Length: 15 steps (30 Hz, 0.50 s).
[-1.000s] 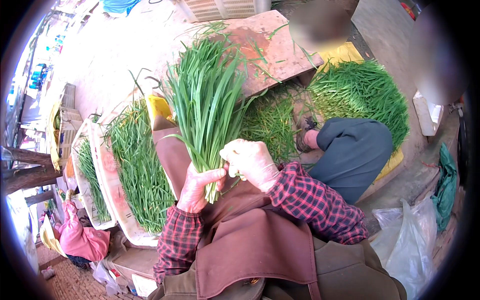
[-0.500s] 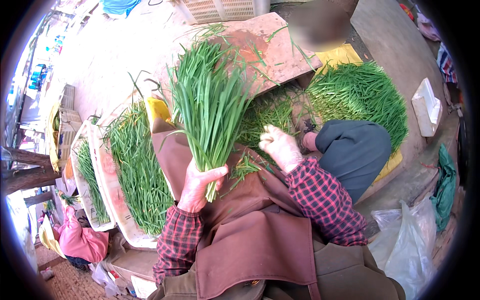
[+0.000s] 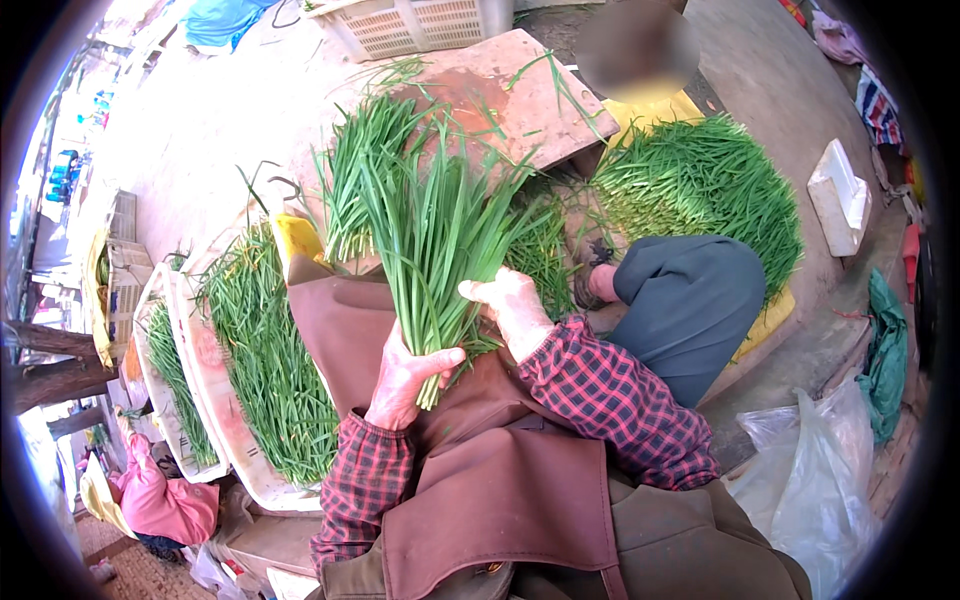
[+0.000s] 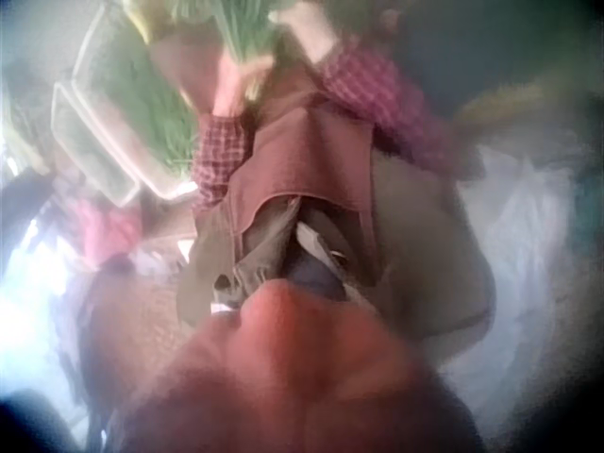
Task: The person trims the root ends of green chives using a handheld tool and places the processed bunches into a plastic crate.
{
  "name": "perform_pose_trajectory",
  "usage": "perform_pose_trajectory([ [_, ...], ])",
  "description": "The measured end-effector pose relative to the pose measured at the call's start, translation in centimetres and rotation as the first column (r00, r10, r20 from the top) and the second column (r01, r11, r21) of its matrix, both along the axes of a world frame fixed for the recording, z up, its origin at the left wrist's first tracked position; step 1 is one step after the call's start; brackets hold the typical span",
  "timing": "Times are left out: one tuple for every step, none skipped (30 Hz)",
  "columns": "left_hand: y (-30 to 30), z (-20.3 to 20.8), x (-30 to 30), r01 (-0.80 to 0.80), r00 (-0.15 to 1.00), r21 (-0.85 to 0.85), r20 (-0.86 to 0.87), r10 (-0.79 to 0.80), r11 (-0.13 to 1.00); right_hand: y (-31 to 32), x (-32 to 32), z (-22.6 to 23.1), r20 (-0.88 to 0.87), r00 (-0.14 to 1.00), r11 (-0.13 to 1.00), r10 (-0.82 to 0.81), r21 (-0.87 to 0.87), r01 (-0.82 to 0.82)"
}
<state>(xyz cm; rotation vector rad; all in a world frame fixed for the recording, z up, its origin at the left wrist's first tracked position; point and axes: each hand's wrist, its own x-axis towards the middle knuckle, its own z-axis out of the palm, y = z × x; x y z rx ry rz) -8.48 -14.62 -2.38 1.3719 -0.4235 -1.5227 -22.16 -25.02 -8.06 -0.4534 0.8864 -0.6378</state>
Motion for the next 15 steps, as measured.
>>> perform_pose_trajectory([
  [0.1,0.0,-0.1,-0.007,1.000,0.001,0.012,0.007,1.000,0.1,-0.2,0.2,-0.021,1.000,0.999,0.013,0.032,-0.012],
  [0.1,-0.1,-0.2,-0.014,1.000,0.001,0.025,0.014,1.000,0.1,-0.3,0.9,0.003,1.000,0.999,0.023,0.035,-0.023],
  [0.1,-0.1,-0.2,-0.021,0.999,0.001,0.037,0.021,1.000,0.2,-0.2,0.9,0.071,0.996,0.999,0.044,-0.001,-0.044],
  [-0.2,0.1,-0.2,-0.012,0.998,0.008,0.068,0.011,1.000,0.3,-0.1,0.9,0.138,0.988,0.997,0.068,-0.039,-0.063],
  [-0.3,0.1,-0.2,-0.007,0.995,0.001,0.099,0.007,1.000,0.4,0.0,1.0,0.204,0.974,0.994,0.094,-0.079,-0.079],
  [-0.4,0.0,-0.2,-0.002,0.992,-0.005,0.130,0.003,1.000,0.6,0.1,0.5,0.211,0.968,0.977,0.135,-0.189,-0.096],
  [-0.4,-0.1,-0.2,0.004,0.987,-0.012,0.161,-0.002,1.000,0.6,0.3,0.4,0.152,0.977,0.961,0.149,-0.255,-0.107],
  [-0.4,-0.2,-0.2,0.017,0.981,-0.007,0.194,-0.015,1.000,0.7,0.7,0.4,0.093,0.983,0.940,0.159,-0.317,-0.122],
  [-0.4,-0.3,-0.2,0.023,0.977,-0.013,0.212,-0.020,1.000,0.9,1.2,0.4,0.033,0.986,0.916,0.163,-0.377,-0.139],
  [-0.4,-0.5,-0.2,0.031,0.973,-0.018,0.229,-0.026,0.999,1.1,2.1,0.3,0.021,0.994,0.939,0.110,-0.330,-0.097],
  [-0.4,-0.7,-0.3,0.039,0.969,-0.022,0.245,-0.032,0.999,1.0,2.3,-0.2,-0.088,0.994,0.940,0.067,-0.327,-0.093],
  [-0.5,-0.4,-0.4,0.027,0.977,-0.008,0.212,-0.025,1.000,0.7,2.6,-0.8,-0.195,0.980,0.942,0.025,-0.324,-0.088],
  [-0.5,-0.3,-0.5,0.008,0.986,-0.007,0.169,-0.007,1.000,0.4,2.7,-1.2,-0.300,0.954,0.943,-0.018,-0.322,-0.083],
  [-0.5,-0.2,-0.6,-0.013,0.992,-0.007,0.127,0.014,1.000,-0.1,2.0,-0.2,-0.409,0.911,0.926,-0.046,-0.361,-0.115],
  [-0.5,-0.2,-0.6,-0.034,0.996,-0.005,0.085,0.034,0.999,0.1,2.1,-1.5,-0.043,0.986,0.986,-0.163,-0.024,0.162],
])
